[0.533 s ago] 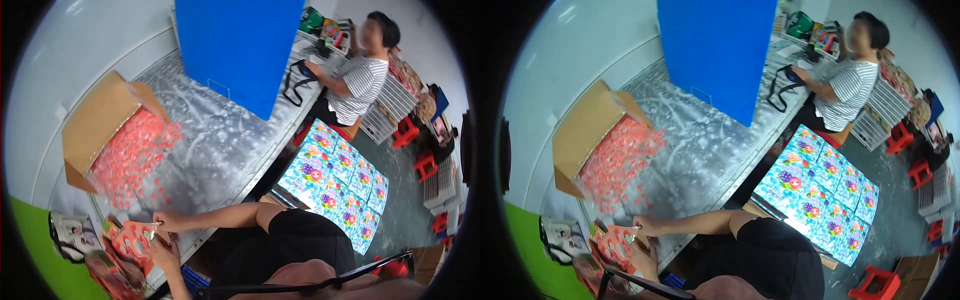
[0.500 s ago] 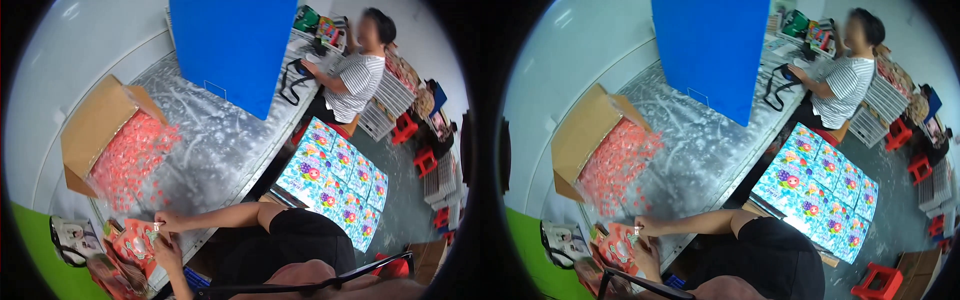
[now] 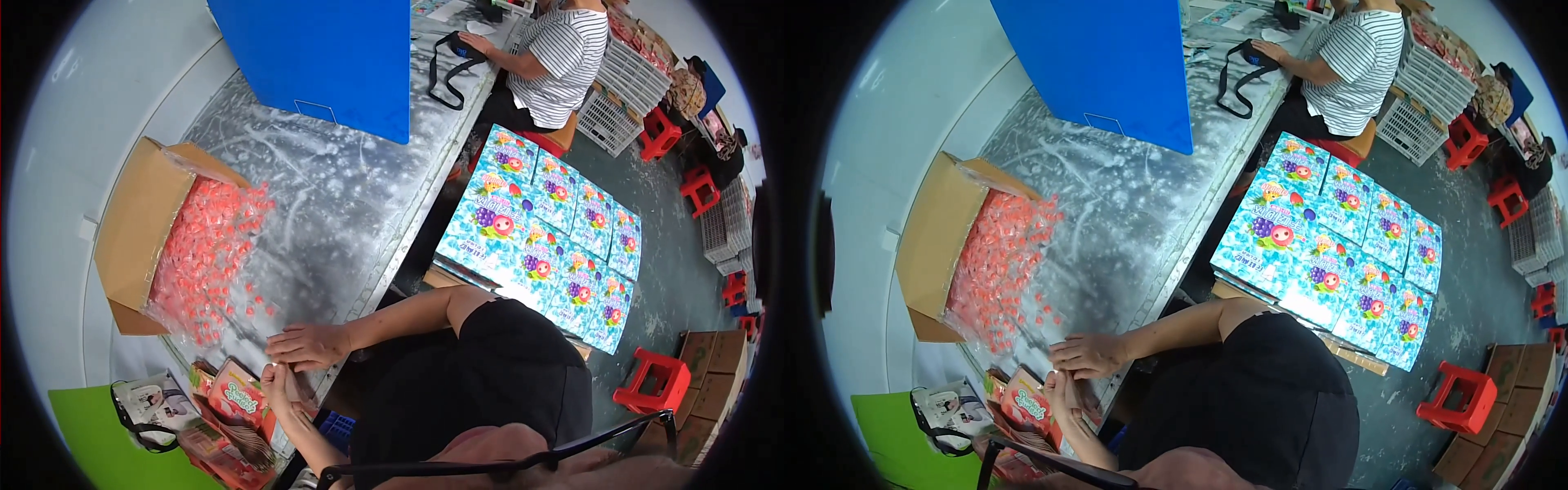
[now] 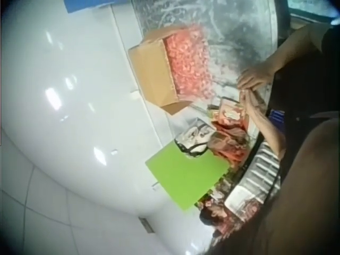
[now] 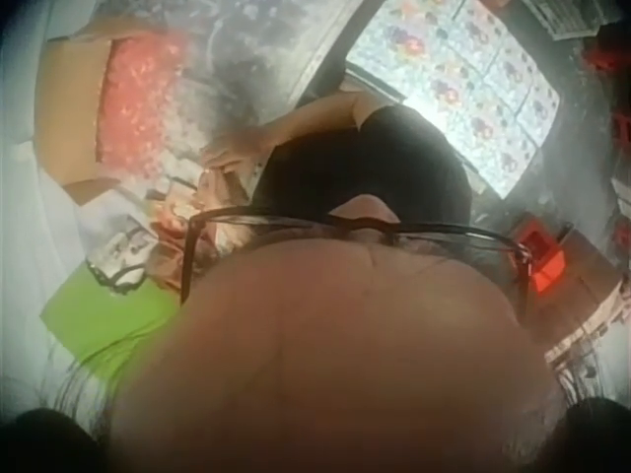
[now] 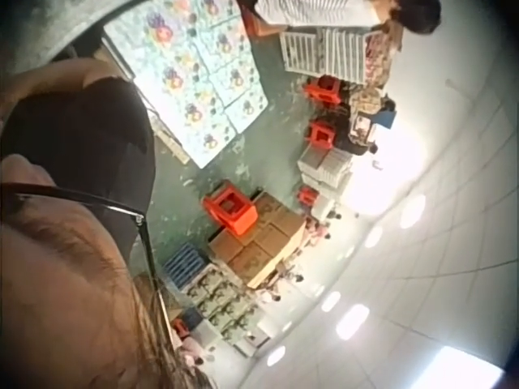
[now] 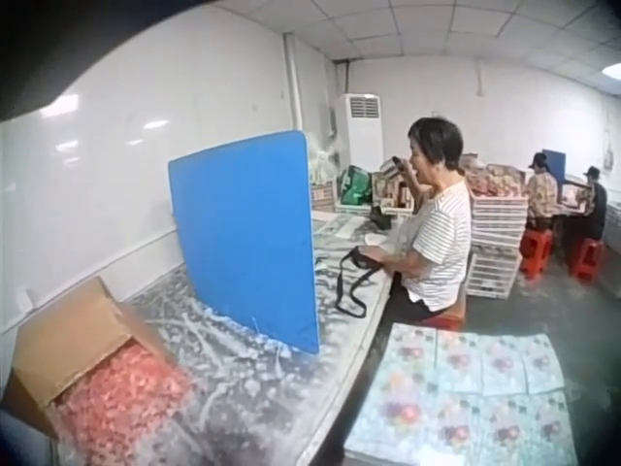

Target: Manually filling small plastic pouches with pink candies from a large bulk box and stacking the filled bags onto industrial trays.

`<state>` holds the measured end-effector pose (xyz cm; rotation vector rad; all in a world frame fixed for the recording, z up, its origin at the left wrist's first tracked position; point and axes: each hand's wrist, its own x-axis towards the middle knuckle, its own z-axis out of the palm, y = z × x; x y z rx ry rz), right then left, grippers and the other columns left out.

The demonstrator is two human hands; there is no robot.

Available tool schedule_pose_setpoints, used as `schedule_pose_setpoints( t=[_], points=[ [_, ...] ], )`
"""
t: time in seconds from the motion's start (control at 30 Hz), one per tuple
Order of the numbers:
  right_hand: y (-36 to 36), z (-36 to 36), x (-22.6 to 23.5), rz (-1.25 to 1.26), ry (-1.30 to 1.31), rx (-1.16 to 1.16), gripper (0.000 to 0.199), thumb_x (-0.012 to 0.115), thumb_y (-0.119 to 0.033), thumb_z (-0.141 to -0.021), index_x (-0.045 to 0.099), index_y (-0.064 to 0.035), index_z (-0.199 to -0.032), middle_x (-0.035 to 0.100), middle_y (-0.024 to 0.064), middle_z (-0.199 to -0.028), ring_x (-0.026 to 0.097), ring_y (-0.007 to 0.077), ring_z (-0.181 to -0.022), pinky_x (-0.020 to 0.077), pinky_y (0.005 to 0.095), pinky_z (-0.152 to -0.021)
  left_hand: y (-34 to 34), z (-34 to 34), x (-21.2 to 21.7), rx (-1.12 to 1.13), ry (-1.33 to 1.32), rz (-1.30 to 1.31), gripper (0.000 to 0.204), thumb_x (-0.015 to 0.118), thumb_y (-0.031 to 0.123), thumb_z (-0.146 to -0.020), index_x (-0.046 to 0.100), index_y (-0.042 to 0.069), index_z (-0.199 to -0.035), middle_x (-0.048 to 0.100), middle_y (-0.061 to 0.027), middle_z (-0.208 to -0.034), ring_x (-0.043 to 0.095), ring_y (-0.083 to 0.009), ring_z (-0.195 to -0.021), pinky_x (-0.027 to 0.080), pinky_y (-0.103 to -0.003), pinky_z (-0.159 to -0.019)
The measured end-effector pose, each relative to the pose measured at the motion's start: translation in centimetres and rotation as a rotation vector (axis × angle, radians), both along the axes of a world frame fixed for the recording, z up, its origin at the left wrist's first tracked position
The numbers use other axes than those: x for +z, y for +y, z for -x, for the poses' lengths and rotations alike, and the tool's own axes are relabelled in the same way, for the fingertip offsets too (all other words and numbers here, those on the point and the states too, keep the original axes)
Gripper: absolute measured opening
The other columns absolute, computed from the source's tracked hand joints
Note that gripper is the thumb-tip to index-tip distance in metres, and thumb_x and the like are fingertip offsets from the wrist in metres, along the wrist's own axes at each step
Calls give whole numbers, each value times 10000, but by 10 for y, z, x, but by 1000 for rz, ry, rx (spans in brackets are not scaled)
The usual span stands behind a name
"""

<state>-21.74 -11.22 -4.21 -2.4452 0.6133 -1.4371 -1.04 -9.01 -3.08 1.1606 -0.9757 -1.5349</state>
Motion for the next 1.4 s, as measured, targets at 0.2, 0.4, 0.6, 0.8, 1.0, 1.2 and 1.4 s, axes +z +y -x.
schedule_pose_setpoints(
  t=[0.2, 0.4, 0.6, 0.8, 1.0, 1.2, 1.4],
  points=[
    [7, 9, 11, 187, 60, 49, 333, 746, -253, -771, 642, -31, -997, 598, 130, -1178, 537, 337, -1186, 412, 511, -999, 6, 3, 32, 277, 12, -143, 314, 662, 244, -961, 533, 103, -712, 551, 2, -612, 436, -77, -464, 351, -211, -429],
    [22, -18, 32, -24, 123, 200, 232, 735, -288, -746, 632, -81, -739, 643, 100, -881, 589, 326, -943, 420, 466, -932, 5, 20, 48, 24, -421, 87, 410, 694, 164, -937, 469, 119, -598, 424, 70, -540, 361, -23, -506, 270, -212, -470],
    [26, -24, 29, -305, 622, 387, 284, 736, -309, -700, 646, -43, -739, 681, 104, -840, 642, 318, -908, 484, 434, -861, 15, 45, 76, -108, -856, 280, 373, 707, 141, -911, 516, 35, -610, 460, 53, -561, 341, -39, -532, 265, -227, -476],
    [13, -45, 21, -465, 877, 600, 348, 678, -398, -786, 722, -71, -896, 722, 122, -944, 643, 284, -998, 476, 420, -894, 21, 60, 97, -208, -1112, 424, 285, 700, 136, -884, 582, -32, -687, 509, -8, -551, 414, -66, -513, 326, -263, -468],
    [-10, -37, 37, -610, 771, 642, 401, 570, -404, -897, 700, -99, -1121, 699, 151, -1120, 612, 261, -1001, 458, 404, -909, 20, 44, 109, -389, -553, 296, 851, 788, 88, -647, 423, -18, -1409, 652, -60, -848, 598, -176, -1013, 444, -290, -960],
    [-11, -15, 81, -676, 864, 1002, 477, 628, -455, -816, 661, -107, -1140, 704, 183, -1000, 644, 286, -944, 471, 410, -838, 70, -97, -62, -1053, -633, -42, 1040, 833, 176, -654, 266, 2, -1508, 523, -127, -1320, 483, -227, -1235, 401, -308, -1027],
    [-30, 5, 129, -856, 718, 1059, 416, 706, -390, -825, 695, -85, -1107, 706, 143, -1070, 640, 221, -1004, 487, 351, -871, 55, -10, 28, -567, -90, -230, 962, 779, 169, -692, 286, -9, -1499, 523, -81, -1324, 483, -187, -1223, 366, -310, -1056]
  ],
)
